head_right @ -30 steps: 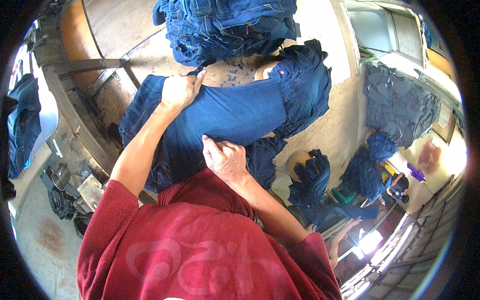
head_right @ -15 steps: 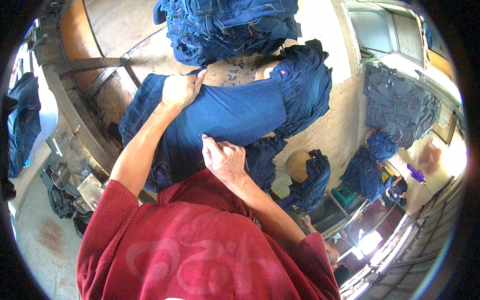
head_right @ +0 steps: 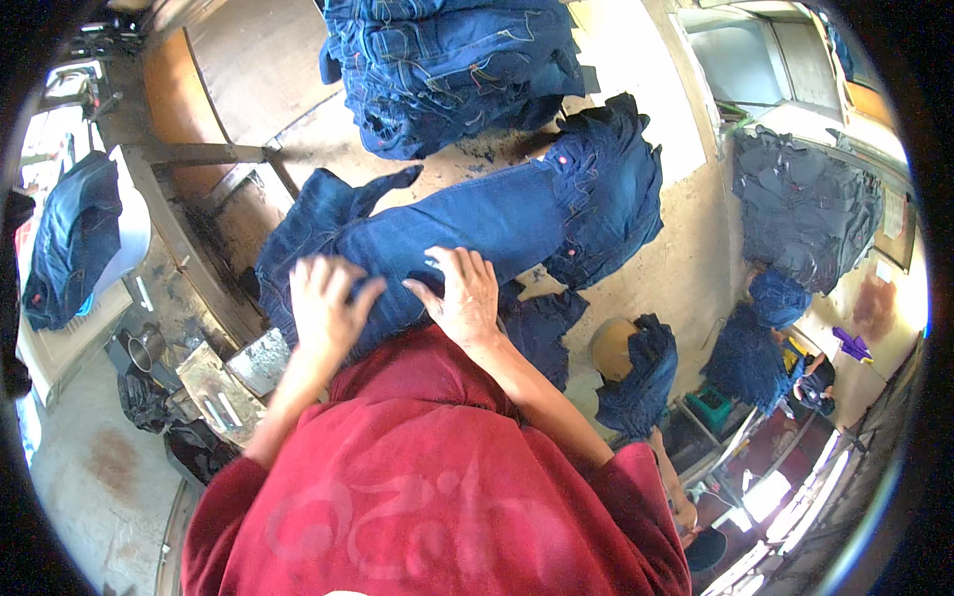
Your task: The person scrapes the surface of multiple pairs of jeans with a small handheld tool, moving from one pair to the next. They repeatedly scrape seams and leg areas, then place each pair aside and pick up another from a nearby pile.
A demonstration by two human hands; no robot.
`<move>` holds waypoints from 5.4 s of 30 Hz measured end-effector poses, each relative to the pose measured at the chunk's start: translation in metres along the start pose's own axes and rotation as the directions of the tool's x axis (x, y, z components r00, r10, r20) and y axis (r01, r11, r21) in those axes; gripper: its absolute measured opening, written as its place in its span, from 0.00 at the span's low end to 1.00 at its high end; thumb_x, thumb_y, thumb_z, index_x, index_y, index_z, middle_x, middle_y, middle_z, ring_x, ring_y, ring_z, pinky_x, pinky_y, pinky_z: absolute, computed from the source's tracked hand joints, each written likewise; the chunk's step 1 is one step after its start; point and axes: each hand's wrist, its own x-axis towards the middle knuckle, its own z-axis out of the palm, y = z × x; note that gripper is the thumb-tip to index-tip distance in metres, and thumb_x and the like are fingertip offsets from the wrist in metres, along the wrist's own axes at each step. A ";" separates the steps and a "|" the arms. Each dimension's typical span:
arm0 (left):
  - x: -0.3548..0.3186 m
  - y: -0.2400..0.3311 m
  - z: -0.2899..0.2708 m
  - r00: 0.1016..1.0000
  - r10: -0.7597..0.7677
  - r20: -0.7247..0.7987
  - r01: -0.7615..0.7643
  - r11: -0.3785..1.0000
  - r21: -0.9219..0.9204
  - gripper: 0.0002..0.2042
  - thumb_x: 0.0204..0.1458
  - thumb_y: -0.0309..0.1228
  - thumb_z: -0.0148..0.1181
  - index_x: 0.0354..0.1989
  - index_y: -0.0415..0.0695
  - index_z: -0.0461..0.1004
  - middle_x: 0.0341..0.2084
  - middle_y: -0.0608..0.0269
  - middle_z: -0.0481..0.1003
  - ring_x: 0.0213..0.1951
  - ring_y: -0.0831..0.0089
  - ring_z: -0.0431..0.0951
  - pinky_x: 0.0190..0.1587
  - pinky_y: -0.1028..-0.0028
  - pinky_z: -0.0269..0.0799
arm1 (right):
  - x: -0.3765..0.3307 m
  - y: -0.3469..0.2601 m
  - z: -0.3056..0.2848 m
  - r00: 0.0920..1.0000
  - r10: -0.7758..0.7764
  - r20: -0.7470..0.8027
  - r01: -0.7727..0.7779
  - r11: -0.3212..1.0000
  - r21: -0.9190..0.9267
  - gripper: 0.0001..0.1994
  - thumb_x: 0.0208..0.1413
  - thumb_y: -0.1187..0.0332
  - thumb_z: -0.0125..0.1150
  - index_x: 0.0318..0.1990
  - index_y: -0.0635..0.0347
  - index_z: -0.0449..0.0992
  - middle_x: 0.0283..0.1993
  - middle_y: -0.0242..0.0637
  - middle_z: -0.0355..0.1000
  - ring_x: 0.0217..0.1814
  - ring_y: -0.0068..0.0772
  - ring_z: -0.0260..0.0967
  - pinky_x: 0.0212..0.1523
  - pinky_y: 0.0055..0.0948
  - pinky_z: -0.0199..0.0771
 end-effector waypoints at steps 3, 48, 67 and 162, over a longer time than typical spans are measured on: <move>-0.055 0.016 0.005 0.991 -0.093 0.100 0.085 0.993 0.078 0.15 0.49 0.40 0.80 0.41 0.49 0.86 0.44 0.66 0.79 0.50 0.60 0.76 0.56 0.56 0.68 | -0.008 0.009 0.022 0.990 -0.132 -0.041 0.126 0.984 -0.125 0.15 0.54 0.58 0.79 0.47 0.48 0.84 0.36 0.27 0.77 0.40 0.34 0.75 0.44 0.39 0.69; -0.062 0.094 0.025 0.441 -0.484 0.756 0.863 -0.003 -0.505 0.07 0.72 0.35 0.59 0.44 0.45 0.76 0.25 0.73 0.72 0.14 0.87 0.56 0.17 0.77 0.49 | -0.016 0.041 -0.051 0.957 -0.047 0.285 -0.103 0.866 0.490 0.11 0.64 0.58 0.74 0.39 0.57 0.87 0.29 0.42 0.82 0.29 0.41 0.80 0.35 0.39 0.78; -0.066 0.086 0.005 0.322 -0.384 0.865 0.876 -0.226 -0.426 0.04 0.68 0.28 0.58 0.45 0.41 0.76 0.26 0.68 0.73 0.17 0.87 0.61 0.19 0.78 0.55 | -0.018 0.033 -0.058 0.946 -0.045 0.320 -0.106 0.893 0.438 0.14 0.64 0.56 0.74 0.39 0.57 0.84 0.27 0.41 0.80 0.32 0.46 0.82 0.36 0.42 0.79; 0.358 -0.039 0.141 0.945 -0.161 0.284 -0.094 0.698 0.710 0.41 0.64 0.68 0.56 0.83 0.73 0.56 0.84 0.53 0.50 0.84 0.45 0.46 0.75 0.21 0.42 | -0.059 0.511 -0.132 0.701 0.684 0.201 -0.643 0.728 -0.235 0.27 0.51 0.59 0.84 0.52 0.61 0.74 0.37 0.43 0.82 0.42 0.45 0.84 0.44 0.44 0.84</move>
